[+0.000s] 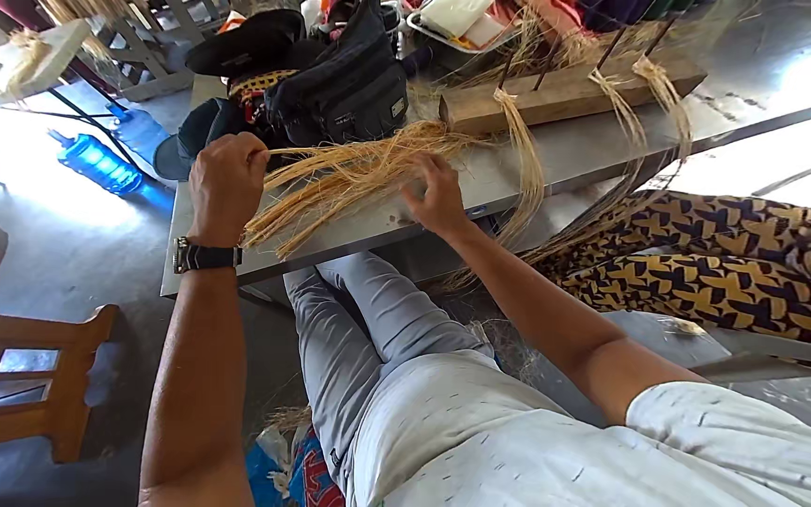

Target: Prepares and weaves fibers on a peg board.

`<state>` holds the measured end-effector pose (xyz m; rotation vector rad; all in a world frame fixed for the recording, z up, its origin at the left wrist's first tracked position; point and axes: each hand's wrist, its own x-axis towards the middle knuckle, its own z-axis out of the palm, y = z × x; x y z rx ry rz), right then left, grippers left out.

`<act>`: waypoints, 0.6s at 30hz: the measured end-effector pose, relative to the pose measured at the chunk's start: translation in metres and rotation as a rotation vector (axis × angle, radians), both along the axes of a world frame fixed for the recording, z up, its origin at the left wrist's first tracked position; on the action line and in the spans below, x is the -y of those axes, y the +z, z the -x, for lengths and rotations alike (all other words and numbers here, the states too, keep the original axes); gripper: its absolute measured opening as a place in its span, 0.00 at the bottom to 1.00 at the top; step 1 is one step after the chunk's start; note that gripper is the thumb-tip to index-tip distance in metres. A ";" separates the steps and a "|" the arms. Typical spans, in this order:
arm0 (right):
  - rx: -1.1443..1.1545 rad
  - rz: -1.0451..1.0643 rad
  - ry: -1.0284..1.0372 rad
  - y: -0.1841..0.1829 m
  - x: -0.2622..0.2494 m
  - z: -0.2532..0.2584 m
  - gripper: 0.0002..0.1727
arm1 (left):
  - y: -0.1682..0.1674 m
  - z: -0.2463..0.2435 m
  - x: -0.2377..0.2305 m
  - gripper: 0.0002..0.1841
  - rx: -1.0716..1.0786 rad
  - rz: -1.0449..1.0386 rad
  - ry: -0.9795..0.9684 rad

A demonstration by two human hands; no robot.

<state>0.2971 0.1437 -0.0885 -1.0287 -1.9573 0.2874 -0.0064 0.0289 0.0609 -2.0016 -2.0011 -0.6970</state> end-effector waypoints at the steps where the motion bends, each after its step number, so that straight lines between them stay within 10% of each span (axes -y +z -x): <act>1: -0.055 0.014 0.013 0.006 -0.001 -0.001 0.26 | 0.002 0.000 -0.001 0.14 0.001 -0.021 -0.025; 6: -0.082 -0.066 0.105 0.049 -0.016 0.009 0.29 | 0.017 -0.009 -0.001 0.15 0.001 -0.030 -0.069; 13: 0.434 0.062 0.377 0.090 -0.048 0.072 0.60 | 0.031 -0.022 -0.002 0.15 -0.004 -0.052 -0.089; 18: 0.403 0.232 0.477 0.087 -0.072 0.091 0.11 | 0.029 -0.016 -0.001 0.15 -0.017 0.007 -0.057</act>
